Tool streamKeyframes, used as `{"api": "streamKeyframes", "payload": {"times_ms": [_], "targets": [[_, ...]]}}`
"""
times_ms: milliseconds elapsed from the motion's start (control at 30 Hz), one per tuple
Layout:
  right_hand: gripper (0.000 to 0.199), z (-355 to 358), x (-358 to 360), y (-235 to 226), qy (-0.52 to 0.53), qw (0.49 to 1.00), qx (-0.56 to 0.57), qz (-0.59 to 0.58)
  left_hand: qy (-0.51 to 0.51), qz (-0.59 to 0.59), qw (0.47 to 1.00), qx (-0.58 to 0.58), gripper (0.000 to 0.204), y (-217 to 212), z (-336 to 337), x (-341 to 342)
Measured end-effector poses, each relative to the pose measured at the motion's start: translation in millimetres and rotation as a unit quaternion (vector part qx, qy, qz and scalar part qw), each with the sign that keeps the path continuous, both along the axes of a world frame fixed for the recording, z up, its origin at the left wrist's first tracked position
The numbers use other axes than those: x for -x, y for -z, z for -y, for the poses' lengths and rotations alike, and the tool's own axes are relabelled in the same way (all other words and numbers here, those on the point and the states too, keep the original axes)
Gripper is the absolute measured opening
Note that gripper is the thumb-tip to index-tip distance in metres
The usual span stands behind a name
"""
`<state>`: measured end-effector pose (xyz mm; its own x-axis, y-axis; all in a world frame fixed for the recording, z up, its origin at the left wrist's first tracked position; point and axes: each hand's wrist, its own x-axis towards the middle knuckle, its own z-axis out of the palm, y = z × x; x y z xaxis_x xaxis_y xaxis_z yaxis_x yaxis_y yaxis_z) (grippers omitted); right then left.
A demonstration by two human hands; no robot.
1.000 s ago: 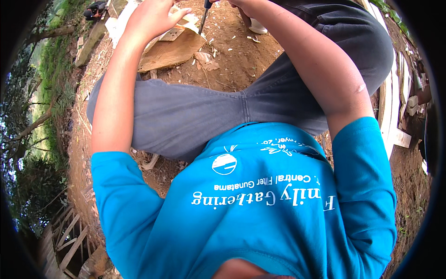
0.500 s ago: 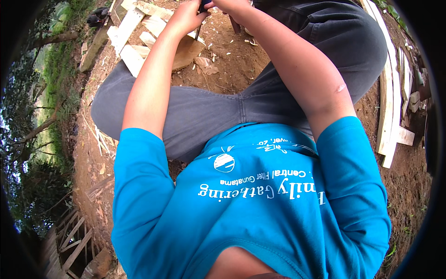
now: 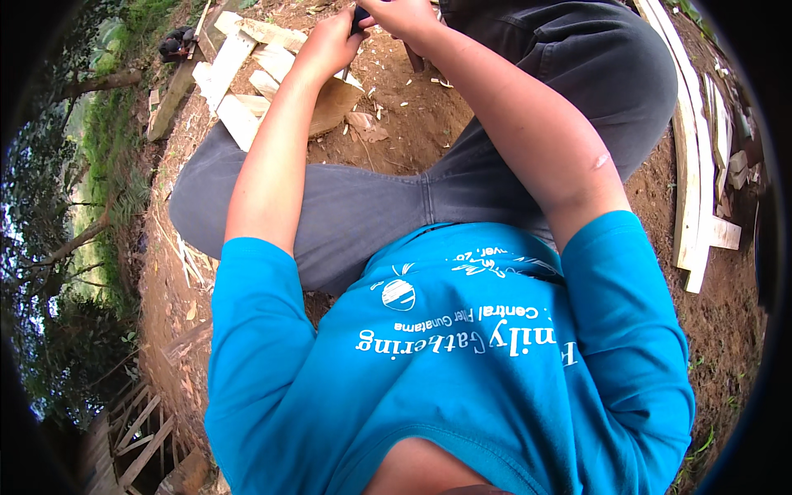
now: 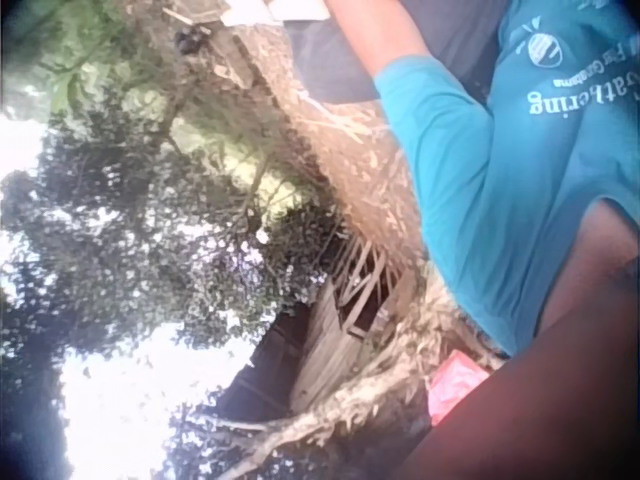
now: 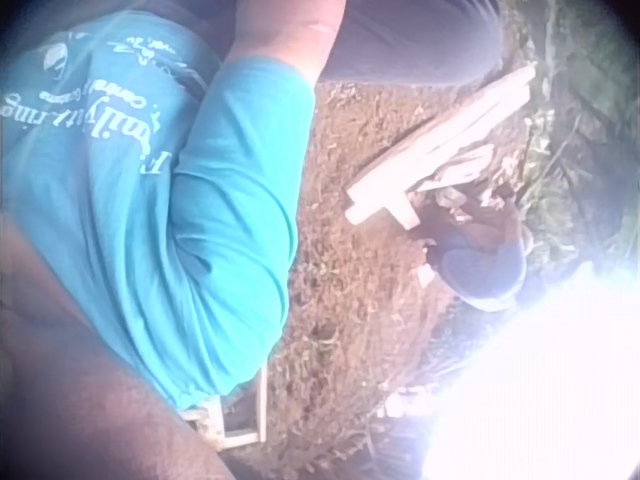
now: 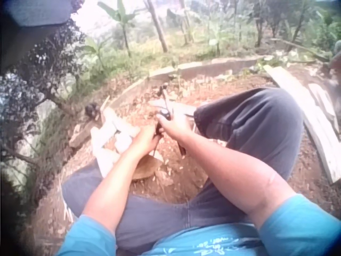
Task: The person assembles a small wooden stool by positioning wooden pieces and securing them using a hammer and small nails while sitting on the ground.
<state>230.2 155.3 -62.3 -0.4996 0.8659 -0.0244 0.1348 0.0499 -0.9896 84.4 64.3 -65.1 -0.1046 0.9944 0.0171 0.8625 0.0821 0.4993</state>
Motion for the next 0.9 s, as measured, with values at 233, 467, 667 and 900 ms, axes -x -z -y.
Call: {"api": "streamKeyframes", "payload": {"times_ms": [233,467,667,900], "targets": [[0.046,4.0,-0.6,0.4,0.029,0.994,-0.067,0.083,0.017,-0.008,0.999,0.03,0.024,1.8,3.4,-2.2],[0.046,12.9,0.2,2.3,0.045,0.997,-0.055,0.019,0.028,-0.007,0.999,0.043,0.024,4.5,5.9,1.7],[0.04,15.9,-1.8,-9.8,0.037,0.999,-0.011,0.023,0.009,0.041,0.996,0.075,0.023,-16.3,8.1,-8.4],[0.04,13.8,-0.9,1.1,0.066,0.996,-0.062,0.014,0.034,0.012,0.997,0.069,0.023,-18.0,8.0,-10.8]]}}
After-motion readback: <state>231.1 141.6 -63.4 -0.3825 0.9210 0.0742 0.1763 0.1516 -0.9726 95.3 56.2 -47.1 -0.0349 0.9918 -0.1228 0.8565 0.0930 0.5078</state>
